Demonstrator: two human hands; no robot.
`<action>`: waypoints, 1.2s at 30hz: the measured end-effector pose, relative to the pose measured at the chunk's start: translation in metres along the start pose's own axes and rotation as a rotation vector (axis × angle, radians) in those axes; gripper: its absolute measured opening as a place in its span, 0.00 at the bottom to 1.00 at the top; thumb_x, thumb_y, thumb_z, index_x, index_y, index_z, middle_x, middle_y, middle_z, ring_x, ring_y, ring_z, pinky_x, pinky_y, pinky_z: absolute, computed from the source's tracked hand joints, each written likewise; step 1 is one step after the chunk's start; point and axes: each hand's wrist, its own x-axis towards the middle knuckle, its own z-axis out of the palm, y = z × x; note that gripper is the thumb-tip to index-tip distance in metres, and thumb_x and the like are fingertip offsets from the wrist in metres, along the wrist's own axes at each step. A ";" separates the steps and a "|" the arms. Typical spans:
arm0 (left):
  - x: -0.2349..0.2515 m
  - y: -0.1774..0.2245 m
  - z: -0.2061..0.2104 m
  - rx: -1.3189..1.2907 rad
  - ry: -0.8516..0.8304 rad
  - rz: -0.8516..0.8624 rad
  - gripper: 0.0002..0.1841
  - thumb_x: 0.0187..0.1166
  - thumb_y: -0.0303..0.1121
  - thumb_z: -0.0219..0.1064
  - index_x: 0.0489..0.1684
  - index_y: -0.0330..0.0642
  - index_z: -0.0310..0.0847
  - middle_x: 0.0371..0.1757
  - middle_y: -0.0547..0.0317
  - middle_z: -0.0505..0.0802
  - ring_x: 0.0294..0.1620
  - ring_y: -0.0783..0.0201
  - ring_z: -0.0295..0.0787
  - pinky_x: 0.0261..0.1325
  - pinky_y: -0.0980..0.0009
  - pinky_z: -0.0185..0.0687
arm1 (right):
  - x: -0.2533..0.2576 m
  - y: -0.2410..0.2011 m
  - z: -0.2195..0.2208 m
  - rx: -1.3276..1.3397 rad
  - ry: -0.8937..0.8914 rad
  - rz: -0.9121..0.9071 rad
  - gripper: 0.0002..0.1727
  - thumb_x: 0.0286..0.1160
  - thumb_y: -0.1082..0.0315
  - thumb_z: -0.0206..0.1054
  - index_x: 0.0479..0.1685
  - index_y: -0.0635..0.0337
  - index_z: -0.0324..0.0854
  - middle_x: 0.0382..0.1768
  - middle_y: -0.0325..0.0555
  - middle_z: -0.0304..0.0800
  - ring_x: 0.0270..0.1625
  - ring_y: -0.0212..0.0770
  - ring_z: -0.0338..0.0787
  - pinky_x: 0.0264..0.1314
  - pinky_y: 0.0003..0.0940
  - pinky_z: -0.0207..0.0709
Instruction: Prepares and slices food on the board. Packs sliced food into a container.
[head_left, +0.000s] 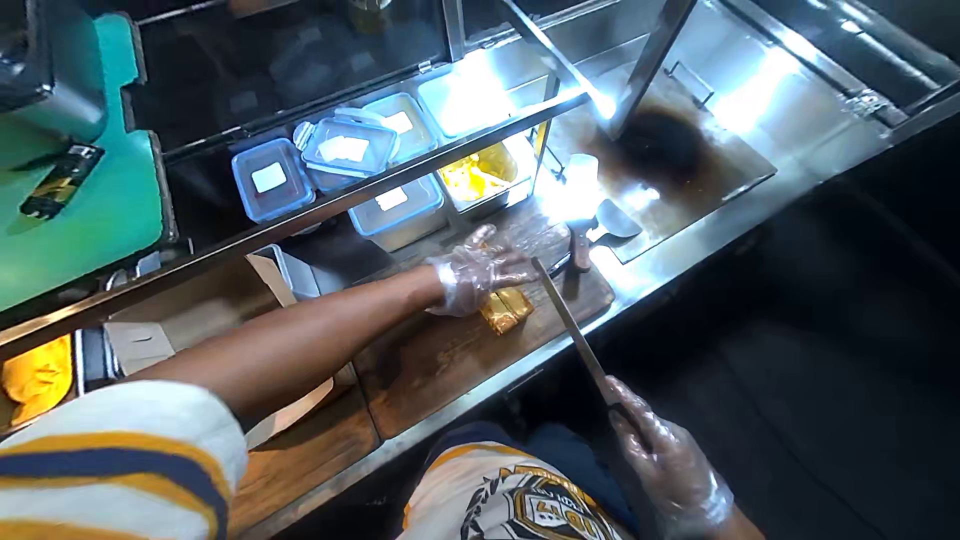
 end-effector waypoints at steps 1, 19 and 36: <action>0.014 -0.002 -0.004 0.014 -0.089 0.001 0.53 0.49 0.39 0.83 0.87 0.80 0.64 0.73 0.55 0.86 0.74 0.43 0.78 0.74 0.31 0.66 | 0.004 -0.003 0.004 0.029 0.029 0.005 0.27 0.81 0.67 0.62 0.82 0.53 0.77 0.49 0.46 0.98 0.40 0.34 0.97 0.46 0.35 0.92; -0.038 0.063 0.015 -0.371 -0.135 -0.799 0.64 0.53 0.51 0.86 0.97 0.74 0.41 0.87 0.51 0.72 0.80 0.42 0.76 0.73 0.33 0.75 | -0.017 0.048 0.007 0.146 0.189 0.110 0.26 0.81 0.62 0.63 0.79 0.51 0.81 0.48 0.46 0.99 0.42 0.37 0.98 0.49 0.37 0.92; -0.052 0.080 0.015 -0.346 -0.120 -0.939 0.62 0.56 0.46 0.83 0.97 0.72 0.41 0.89 0.51 0.70 0.83 0.40 0.72 0.75 0.32 0.73 | 0.003 0.064 -0.010 0.092 -0.112 -0.052 0.31 0.78 0.65 0.65 0.85 0.48 0.74 0.46 0.53 0.98 0.42 0.52 0.98 0.47 0.55 0.92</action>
